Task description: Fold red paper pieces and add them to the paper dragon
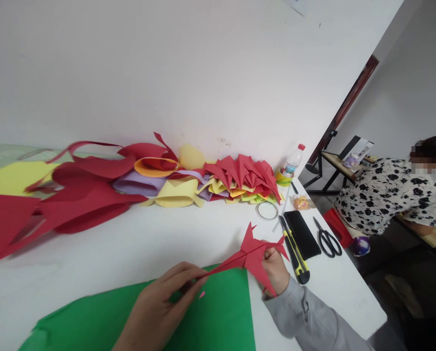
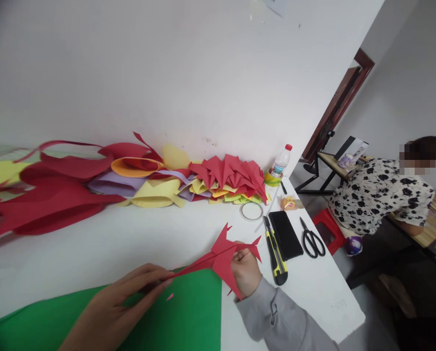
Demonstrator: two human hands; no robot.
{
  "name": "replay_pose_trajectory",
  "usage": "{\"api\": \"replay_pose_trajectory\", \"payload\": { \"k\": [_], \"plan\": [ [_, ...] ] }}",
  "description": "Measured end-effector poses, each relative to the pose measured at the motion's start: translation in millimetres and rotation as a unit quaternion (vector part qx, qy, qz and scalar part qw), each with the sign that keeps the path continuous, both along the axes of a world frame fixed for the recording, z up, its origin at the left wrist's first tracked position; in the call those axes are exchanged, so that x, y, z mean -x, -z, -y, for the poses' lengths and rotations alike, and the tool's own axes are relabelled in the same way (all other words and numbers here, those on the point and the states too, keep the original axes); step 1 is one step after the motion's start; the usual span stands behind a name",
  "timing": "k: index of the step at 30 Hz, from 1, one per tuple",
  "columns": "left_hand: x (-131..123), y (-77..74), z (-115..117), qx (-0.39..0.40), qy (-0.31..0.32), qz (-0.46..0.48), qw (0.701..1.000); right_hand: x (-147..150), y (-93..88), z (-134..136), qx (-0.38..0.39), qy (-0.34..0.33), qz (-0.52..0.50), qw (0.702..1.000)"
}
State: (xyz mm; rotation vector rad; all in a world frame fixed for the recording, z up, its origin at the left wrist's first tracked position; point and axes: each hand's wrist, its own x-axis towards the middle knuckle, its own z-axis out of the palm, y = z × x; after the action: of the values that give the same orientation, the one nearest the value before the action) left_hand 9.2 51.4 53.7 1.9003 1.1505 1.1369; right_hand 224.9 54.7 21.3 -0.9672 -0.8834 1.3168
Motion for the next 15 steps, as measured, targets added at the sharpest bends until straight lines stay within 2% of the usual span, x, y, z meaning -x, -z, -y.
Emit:
{"api": "replay_pose_trajectory", "payload": {
  "k": [9, 15],
  "plan": [
    [-1.8, -1.8, -1.0, 0.008, 0.015, -0.015, 1.0, -0.6, -9.6, 4.4, -0.02, -0.009, -0.002, 1.0],
    [-0.9, 4.2, -1.2, 0.015, 0.025, -0.023, 0.999, -4.3, -3.7, 3.1, -0.021, -0.005, 0.006, 1.0]
  ]
}}
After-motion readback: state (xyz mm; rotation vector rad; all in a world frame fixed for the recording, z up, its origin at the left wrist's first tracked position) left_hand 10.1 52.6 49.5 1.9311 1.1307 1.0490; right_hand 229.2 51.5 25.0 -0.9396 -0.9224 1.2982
